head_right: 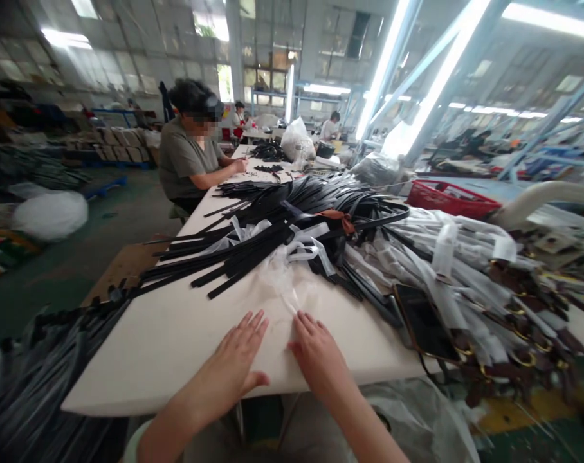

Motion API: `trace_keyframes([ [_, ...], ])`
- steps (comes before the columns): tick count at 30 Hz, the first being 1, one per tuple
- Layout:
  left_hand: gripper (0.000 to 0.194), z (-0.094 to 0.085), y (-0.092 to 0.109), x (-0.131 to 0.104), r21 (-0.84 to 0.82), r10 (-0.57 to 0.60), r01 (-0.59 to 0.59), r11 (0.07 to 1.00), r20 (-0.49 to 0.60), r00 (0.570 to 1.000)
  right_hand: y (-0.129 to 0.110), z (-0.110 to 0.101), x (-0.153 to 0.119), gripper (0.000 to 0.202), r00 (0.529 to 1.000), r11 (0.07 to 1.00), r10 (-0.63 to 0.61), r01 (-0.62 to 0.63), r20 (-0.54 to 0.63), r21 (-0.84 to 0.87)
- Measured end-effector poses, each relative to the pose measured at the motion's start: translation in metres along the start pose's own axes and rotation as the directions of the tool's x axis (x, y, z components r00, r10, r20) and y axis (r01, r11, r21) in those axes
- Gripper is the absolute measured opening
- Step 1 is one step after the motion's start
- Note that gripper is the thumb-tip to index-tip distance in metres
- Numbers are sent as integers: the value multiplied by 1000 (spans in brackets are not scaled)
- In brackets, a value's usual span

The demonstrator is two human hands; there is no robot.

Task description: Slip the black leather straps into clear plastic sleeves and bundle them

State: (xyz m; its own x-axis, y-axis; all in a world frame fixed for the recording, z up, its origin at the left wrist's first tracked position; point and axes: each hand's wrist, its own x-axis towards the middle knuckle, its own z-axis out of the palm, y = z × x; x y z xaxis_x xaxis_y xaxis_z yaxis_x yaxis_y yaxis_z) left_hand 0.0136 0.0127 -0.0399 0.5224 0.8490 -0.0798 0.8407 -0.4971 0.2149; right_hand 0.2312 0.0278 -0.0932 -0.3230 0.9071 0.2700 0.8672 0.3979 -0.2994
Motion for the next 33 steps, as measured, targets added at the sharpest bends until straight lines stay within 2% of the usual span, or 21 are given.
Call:
trace_keyframes([
  [3,83,4,4,7,-5,115,-115,993,-36,993,-5,-4,-41,34,994,990,-73,83,-87,114],
  [6,81,6,11,20,-21,271,-272,962,-58,961,-8,-8,-64,29,980,974,-72,109,-187,199],
  [8,83,7,17,32,-12,283,-285,959,-76,956,-7,-10,-66,25,972,971,-29,82,-234,223],
  [10,85,8,20,43,-5,223,-225,974,-95,970,-3,-13,-60,26,965,974,14,46,-263,221],
  [12,83,10,22,48,-23,190,-193,981,-104,976,1,-18,-50,30,963,979,13,42,-269,199],
  [14,77,13,22,44,-50,216,-223,974,-115,970,4,-26,-36,35,971,983,-21,64,-238,173],
  [17,74,20,24,26,-20,287,-293,956,-152,946,3,-36,-6,40,984,980,-118,137,-132,142],
  [18,67,24,25,19,15,310,-312,950,-179,934,2,-38,7,42,984,976,-160,170,-85,137],
  [21,32,36,26,5,112,376,-359,926,-324,868,-1,-31,53,44,957,958,-275,265,92,110],
  [23,24,40,25,0,85,401,-405,910,-425,812,3,-19,83,44,934,956,-294,286,203,70],
  [24,24,40,24,-3,31,397,-432,901,-455,797,6,-12,95,43,932,960,-281,275,229,57],
  [26,25,36,19,-10,-153,332,-447,881,-472,816,15,-1,114,40,938,969,-244,243,245,38],
  [28,23,28,11,-23,-388,187,-379,840,-449,874,23,5,124,38,947,976,-216,217,238,24],
  [30,20,20,-2,-43,-600,0,-274,752,-415,910,28,7,127,37,952,979,-201,204,232,9],
  [33,24,9,-23,-83,-801,-236,-138,583,-329,914,28,7,126,36,955,980,-193,198,226,-2],
])
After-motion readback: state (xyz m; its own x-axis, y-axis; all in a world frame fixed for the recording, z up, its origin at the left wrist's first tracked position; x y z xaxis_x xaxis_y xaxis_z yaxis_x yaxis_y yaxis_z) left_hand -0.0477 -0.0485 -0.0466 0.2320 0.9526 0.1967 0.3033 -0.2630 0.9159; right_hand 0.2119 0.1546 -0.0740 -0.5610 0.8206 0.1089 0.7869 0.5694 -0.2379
